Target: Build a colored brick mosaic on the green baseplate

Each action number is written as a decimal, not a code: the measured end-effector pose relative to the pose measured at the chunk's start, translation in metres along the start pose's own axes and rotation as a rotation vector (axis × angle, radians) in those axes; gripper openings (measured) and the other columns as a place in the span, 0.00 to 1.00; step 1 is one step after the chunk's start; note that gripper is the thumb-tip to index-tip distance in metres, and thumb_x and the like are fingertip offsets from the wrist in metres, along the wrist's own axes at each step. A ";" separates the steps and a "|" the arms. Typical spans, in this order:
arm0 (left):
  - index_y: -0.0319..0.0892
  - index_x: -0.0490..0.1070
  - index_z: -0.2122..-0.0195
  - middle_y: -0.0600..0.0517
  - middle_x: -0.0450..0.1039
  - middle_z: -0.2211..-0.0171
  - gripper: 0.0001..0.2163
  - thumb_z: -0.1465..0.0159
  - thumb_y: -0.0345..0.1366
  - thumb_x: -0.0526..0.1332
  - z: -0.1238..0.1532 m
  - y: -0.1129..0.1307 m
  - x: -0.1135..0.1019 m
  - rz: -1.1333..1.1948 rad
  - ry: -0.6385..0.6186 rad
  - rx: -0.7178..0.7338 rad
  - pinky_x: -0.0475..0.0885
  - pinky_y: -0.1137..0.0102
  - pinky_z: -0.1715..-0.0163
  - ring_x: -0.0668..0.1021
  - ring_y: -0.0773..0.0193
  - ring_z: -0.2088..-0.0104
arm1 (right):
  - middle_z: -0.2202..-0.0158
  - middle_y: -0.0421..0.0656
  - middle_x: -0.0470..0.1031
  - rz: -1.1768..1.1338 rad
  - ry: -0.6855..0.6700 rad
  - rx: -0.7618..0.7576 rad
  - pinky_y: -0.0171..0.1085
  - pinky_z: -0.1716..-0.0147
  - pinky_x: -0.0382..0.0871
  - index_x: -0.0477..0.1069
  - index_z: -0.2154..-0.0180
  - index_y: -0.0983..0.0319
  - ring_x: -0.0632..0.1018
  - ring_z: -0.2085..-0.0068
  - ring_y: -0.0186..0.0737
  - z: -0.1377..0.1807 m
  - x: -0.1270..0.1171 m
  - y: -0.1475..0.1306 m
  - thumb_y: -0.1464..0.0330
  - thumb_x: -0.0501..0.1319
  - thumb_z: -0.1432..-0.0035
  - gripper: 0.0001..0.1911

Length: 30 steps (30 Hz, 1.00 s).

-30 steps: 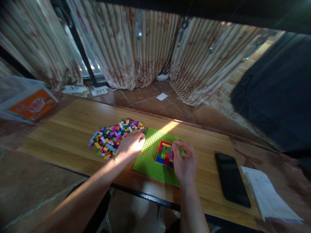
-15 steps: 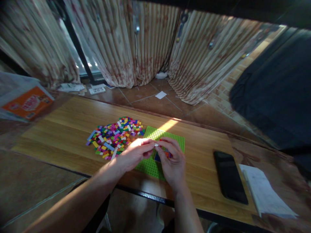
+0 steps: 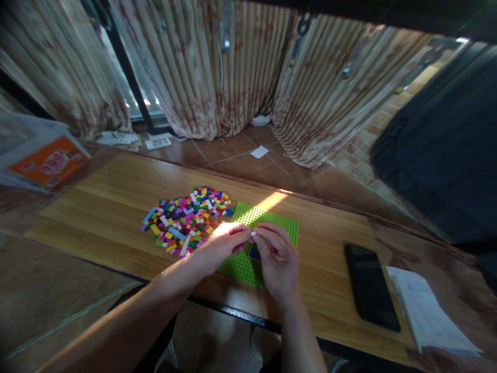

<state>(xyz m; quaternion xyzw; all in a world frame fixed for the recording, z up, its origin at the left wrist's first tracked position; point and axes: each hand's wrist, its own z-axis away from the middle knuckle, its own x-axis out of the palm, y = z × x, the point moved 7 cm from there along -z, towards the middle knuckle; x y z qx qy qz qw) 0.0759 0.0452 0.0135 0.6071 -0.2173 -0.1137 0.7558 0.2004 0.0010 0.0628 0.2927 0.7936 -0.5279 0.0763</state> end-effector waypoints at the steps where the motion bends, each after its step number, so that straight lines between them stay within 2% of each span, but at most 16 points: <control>1: 0.39 0.67 0.76 0.58 0.58 0.80 0.11 0.40 0.40 0.58 0.000 0.001 -0.001 -0.014 0.007 -0.005 0.55 0.73 0.78 0.61 0.71 0.78 | 0.58 0.43 0.78 0.009 0.001 0.003 0.45 0.54 0.73 0.79 0.64 0.55 0.78 0.56 0.43 0.000 -0.001 0.001 0.64 0.62 0.41 0.07; 5: 0.38 0.69 0.76 0.56 0.63 0.78 0.10 0.42 0.39 0.60 -0.001 0.005 -0.005 -0.080 0.073 -0.005 0.60 0.74 0.77 0.65 0.70 0.77 | 0.58 0.44 0.77 0.111 0.044 0.019 0.46 0.54 0.72 0.78 0.64 0.56 0.77 0.56 0.43 -0.001 -0.011 0.012 0.63 0.60 0.40 0.09; 8: 0.37 0.74 0.68 0.52 0.73 0.71 0.08 0.43 0.36 0.60 -0.003 0.006 -0.013 -0.165 0.201 -0.002 0.68 0.72 0.69 0.72 0.67 0.70 | 0.59 0.46 0.76 0.245 0.034 0.008 0.47 0.54 0.71 0.78 0.64 0.58 0.76 0.56 0.44 -0.002 -0.014 0.022 0.64 0.59 0.39 0.09; 10: 0.37 0.75 0.62 0.50 0.76 0.66 0.09 0.43 0.34 0.61 -0.003 0.005 -0.016 -0.242 0.259 -0.009 0.70 0.71 0.64 0.75 0.65 0.66 | 0.59 0.46 0.76 0.324 0.016 -0.017 0.48 0.53 0.69 0.79 0.65 0.58 0.75 0.56 0.46 -0.002 -0.013 0.025 0.64 0.59 0.39 0.10; 13: 0.38 0.77 0.64 0.51 0.77 0.66 0.09 0.43 0.32 0.59 -0.005 0.003 -0.010 -0.338 0.202 0.026 0.70 0.70 0.61 0.75 0.64 0.63 | 0.59 0.47 0.76 0.391 -0.003 -0.041 0.50 0.52 0.68 0.79 0.65 0.58 0.74 0.55 0.47 -0.003 -0.009 0.026 0.64 0.59 0.39 0.11; 16: 0.39 0.77 0.66 0.53 0.77 0.67 0.09 0.42 0.32 0.57 -0.005 0.003 -0.005 -0.394 0.141 0.061 0.70 0.70 0.63 0.75 0.63 0.65 | 0.59 0.46 0.76 0.410 0.003 -0.054 0.50 0.53 0.67 0.79 0.66 0.57 0.73 0.55 0.47 -0.003 -0.008 0.026 0.63 0.59 0.40 0.11; 26: 0.38 0.78 0.61 0.51 0.79 0.63 0.10 0.41 0.31 0.59 0.002 0.011 -0.002 -0.432 0.121 0.029 0.71 0.69 0.59 0.77 0.62 0.62 | 0.59 0.45 0.75 0.345 0.042 -0.006 0.50 0.55 0.68 0.79 0.68 0.57 0.74 0.56 0.47 -0.006 -0.006 0.035 0.62 0.63 0.43 0.08; 30: 0.38 0.78 0.60 0.51 0.79 0.64 0.10 0.40 0.31 0.59 0.002 0.013 -0.002 -0.450 0.109 0.028 0.70 0.70 0.61 0.76 0.63 0.63 | 0.58 0.46 0.75 0.327 0.032 0.031 0.51 0.54 0.68 0.78 0.67 0.58 0.74 0.55 0.48 -0.006 -0.006 0.036 0.61 0.64 0.44 0.09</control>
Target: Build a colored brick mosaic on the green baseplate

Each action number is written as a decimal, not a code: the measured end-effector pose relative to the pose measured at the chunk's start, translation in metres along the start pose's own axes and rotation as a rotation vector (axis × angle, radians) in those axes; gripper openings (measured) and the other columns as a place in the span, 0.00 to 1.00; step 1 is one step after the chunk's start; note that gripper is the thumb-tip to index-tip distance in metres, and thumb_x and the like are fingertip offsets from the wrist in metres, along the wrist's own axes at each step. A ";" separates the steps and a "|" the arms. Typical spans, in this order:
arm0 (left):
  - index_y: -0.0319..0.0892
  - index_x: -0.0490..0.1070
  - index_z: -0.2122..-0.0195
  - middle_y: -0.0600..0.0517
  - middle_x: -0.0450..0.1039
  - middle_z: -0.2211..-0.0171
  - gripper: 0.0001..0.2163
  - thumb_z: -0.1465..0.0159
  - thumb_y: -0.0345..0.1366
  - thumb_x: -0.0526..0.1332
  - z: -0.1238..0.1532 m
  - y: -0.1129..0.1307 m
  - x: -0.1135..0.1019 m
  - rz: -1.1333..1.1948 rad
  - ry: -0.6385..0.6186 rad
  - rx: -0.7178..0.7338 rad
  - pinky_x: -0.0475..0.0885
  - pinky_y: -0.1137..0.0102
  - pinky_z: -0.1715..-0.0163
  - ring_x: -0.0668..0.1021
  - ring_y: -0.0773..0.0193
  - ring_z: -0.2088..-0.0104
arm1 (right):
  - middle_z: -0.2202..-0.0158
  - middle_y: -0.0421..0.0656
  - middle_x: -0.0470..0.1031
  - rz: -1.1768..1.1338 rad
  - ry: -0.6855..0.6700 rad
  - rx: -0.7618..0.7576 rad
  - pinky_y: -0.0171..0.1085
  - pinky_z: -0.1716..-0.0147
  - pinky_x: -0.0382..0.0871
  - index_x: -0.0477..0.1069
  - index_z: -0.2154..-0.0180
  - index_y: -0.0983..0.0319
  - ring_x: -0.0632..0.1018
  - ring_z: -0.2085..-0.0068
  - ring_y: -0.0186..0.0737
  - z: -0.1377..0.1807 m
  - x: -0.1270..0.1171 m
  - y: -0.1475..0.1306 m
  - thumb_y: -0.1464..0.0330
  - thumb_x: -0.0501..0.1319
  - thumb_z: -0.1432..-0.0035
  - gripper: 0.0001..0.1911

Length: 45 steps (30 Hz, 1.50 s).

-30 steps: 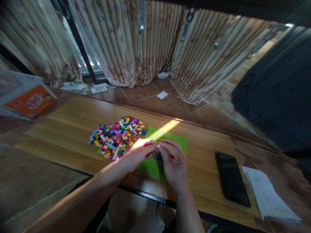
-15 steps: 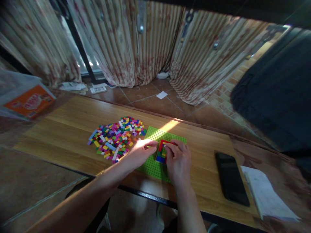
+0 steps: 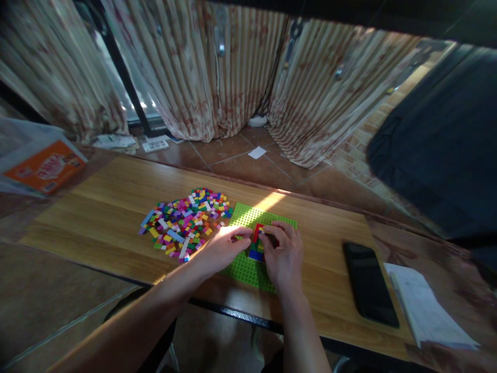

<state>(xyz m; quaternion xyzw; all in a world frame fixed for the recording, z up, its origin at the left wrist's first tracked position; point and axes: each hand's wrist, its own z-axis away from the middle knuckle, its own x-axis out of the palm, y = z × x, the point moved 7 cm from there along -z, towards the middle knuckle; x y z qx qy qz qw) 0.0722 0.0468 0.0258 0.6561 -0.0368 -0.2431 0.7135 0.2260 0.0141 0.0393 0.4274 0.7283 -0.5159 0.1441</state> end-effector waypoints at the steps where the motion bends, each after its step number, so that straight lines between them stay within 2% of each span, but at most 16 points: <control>1: 0.38 0.78 0.61 0.51 0.79 0.64 0.10 0.40 0.31 0.59 0.000 0.000 0.000 -0.001 -0.003 0.002 0.70 0.70 0.61 0.76 0.63 0.64 | 0.57 0.47 0.75 -0.013 -0.007 0.017 0.51 0.54 0.68 0.78 0.66 0.58 0.74 0.54 0.48 0.000 0.000 0.001 0.60 0.64 0.45 0.09; 9: 0.37 0.77 0.58 0.50 0.79 0.62 0.11 0.41 0.32 0.60 0.001 -0.003 0.001 0.012 -0.009 -0.041 0.71 0.69 0.62 0.76 0.63 0.64 | 0.56 0.48 0.75 -0.193 -0.001 0.173 0.48 0.53 0.69 0.78 0.64 0.60 0.75 0.54 0.46 -0.001 -0.001 0.013 0.59 0.61 0.42 0.13; 14: 0.39 0.76 0.53 0.51 0.78 0.59 0.14 0.40 0.33 0.58 0.003 -0.003 0.002 -0.027 -0.039 -0.030 0.71 0.69 0.60 0.76 0.64 0.63 | 0.57 0.47 0.75 -0.225 -0.036 0.233 0.48 0.53 0.69 0.78 0.64 0.59 0.76 0.55 0.47 0.000 0.008 0.020 0.57 0.63 0.45 0.14; 21: 0.43 0.74 0.49 0.52 0.77 0.60 0.18 0.40 0.37 0.58 0.003 -0.009 0.004 -0.137 -0.025 -0.005 0.69 0.70 0.69 0.73 0.66 0.72 | 0.61 0.46 0.78 -0.296 -0.048 0.327 0.48 0.58 0.71 0.78 0.63 0.59 0.77 0.60 0.47 0.001 0.012 0.029 0.54 0.65 0.49 0.17; 28: 0.43 0.74 0.48 0.51 0.77 0.58 0.19 0.40 0.36 0.58 0.003 -0.010 0.005 -0.159 -0.005 0.003 0.69 0.70 0.71 0.72 0.67 0.73 | 0.62 0.47 0.79 -0.354 -0.113 0.409 0.46 0.62 0.72 0.79 0.63 0.60 0.78 0.62 0.47 -0.001 0.019 0.033 0.54 0.66 0.50 0.18; 35: 0.42 0.74 0.48 0.50 0.78 0.57 0.18 0.40 0.35 0.59 0.003 -0.009 0.004 -0.147 0.006 0.015 0.73 0.68 0.63 0.76 0.64 0.67 | 0.62 0.46 0.79 -0.396 -0.116 0.398 0.46 0.60 0.72 0.79 0.64 0.60 0.78 0.61 0.46 -0.001 0.020 0.033 0.54 0.66 0.50 0.17; 38: 0.42 0.75 0.49 0.50 0.78 0.57 0.17 0.40 0.35 0.59 0.001 -0.010 0.003 -0.135 0.006 0.026 0.74 0.69 0.63 0.76 0.65 0.68 | 0.61 0.46 0.79 -0.412 -0.106 0.377 0.45 0.59 0.72 0.79 0.64 0.59 0.78 0.60 0.46 -0.001 0.019 0.032 0.53 0.65 0.49 0.18; 45: 0.42 0.76 0.52 0.51 0.79 0.58 0.15 0.40 0.32 0.58 -0.001 -0.007 0.004 -0.034 -0.045 0.042 0.74 0.69 0.61 0.78 0.64 0.65 | 0.62 0.46 0.80 -0.546 -0.043 0.502 0.41 0.65 0.73 0.78 0.62 0.62 0.79 0.61 0.45 -0.001 0.016 0.036 0.48 0.61 0.47 0.24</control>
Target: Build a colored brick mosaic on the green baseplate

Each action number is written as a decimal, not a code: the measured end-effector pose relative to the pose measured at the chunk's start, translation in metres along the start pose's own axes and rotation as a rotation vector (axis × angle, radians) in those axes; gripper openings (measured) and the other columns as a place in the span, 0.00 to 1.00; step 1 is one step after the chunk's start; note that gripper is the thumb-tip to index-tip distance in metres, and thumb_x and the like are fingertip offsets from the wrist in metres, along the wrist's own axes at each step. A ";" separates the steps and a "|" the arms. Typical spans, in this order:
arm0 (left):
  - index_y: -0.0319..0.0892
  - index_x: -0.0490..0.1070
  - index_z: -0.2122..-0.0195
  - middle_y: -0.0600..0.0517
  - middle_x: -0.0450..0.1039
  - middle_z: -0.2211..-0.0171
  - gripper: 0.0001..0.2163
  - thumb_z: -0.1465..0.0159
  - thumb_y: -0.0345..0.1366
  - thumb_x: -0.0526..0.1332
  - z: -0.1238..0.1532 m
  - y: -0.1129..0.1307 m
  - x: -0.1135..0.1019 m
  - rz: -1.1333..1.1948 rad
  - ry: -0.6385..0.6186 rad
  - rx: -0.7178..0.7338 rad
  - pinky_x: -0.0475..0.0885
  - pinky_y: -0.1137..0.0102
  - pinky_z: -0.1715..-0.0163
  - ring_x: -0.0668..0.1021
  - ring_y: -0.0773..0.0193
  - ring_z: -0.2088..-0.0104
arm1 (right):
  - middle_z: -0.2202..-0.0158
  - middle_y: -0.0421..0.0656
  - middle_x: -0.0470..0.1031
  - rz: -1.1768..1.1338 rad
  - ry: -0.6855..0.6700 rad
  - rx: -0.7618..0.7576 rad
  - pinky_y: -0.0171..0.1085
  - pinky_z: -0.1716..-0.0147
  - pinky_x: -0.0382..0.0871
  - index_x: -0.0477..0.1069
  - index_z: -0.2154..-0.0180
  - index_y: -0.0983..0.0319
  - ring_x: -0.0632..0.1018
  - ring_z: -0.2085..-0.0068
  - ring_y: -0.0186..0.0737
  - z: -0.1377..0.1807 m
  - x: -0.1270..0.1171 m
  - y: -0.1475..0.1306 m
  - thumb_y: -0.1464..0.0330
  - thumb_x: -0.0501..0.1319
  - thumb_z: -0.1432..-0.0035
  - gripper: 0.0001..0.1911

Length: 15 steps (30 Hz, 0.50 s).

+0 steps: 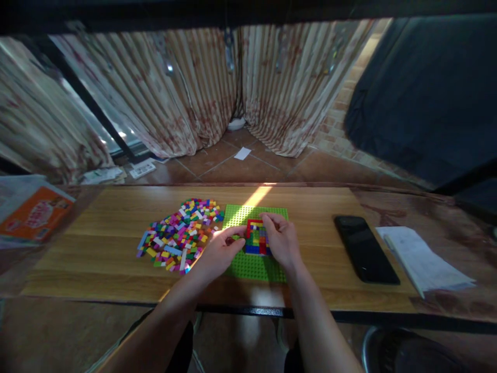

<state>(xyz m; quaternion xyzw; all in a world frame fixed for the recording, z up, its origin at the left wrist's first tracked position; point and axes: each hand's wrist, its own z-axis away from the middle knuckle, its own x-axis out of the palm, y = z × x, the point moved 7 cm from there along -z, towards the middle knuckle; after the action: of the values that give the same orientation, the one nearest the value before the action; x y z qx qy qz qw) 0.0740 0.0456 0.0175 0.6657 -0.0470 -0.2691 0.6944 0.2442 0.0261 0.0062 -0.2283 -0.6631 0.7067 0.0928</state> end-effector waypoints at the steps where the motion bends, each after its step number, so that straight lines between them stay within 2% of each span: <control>1: 0.42 0.77 0.54 0.51 0.79 0.59 0.15 0.41 0.32 0.58 0.000 0.002 -0.001 0.012 0.005 0.001 0.74 0.69 0.61 0.78 0.64 0.65 | 0.62 0.46 0.80 0.002 0.004 -0.007 0.41 0.65 0.73 0.79 0.63 0.62 0.79 0.61 0.45 0.000 0.000 -0.002 0.48 0.61 0.47 0.24; 5: 0.40 0.78 0.58 0.49 0.80 0.60 0.13 0.43 0.31 0.60 -0.004 0.003 -0.017 0.075 0.097 -0.042 0.73 0.69 0.62 0.78 0.63 0.64 | 0.66 0.46 0.80 -0.034 0.025 -0.005 0.39 0.68 0.73 0.79 0.63 0.63 0.78 0.65 0.43 0.001 -0.002 -0.004 0.49 0.62 0.47 0.24; 8: 0.38 0.78 0.57 0.47 0.79 0.59 0.14 0.45 0.34 0.64 -0.008 0.001 -0.038 0.212 0.183 -0.062 0.72 0.71 0.65 0.78 0.63 0.65 | 0.69 0.44 0.80 -0.110 0.096 0.000 0.37 0.72 0.71 0.79 0.66 0.62 0.77 0.70 0.40 0.001 -0.009 -0.007 0.51 0.63 0.48 0.21; 12: 0.38 0.77 0.57 0.51 0.78 0.67 0.16 0.47 0.36 0.68 -0.006 0.008 -0.090 0.426 0.380 -0.033 0.68 0.76 0.73 0.72 0.72 0.75 | 0.71 0.41 0.79 -0.190 0.327 -0.113 0.37 0.68 0.71 0.78 0.70 0.61 0.77 0.69 0.36 0.005 -0.040 -0.032 0.58 0.66 0.50 0.13; 15: 0.39 0.77 0.59 0.52 0.76 0.68 0.13 0.46 0.36 0.68 0.009 0.032 -0.137 0.531 0.552 0.133 0.66 0.79 0.76 0.70 0.74 0.76 | 0.68 0.41 0.78 -0.214 0.472 -0.234 0.38 0.65 0.72 0.77 0.66 0.60 0.77 0.69 0.35 0.014 -0.077 -0.063 0.59 0.65 0.46 0.11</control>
<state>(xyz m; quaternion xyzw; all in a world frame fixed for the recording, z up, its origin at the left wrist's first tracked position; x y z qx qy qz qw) -0.0366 0.0968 0.0889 0.7212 -0.0462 0.1128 0.6819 0.2945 -0.0135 0.0833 -0.3244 -0.7205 0.5388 0.2920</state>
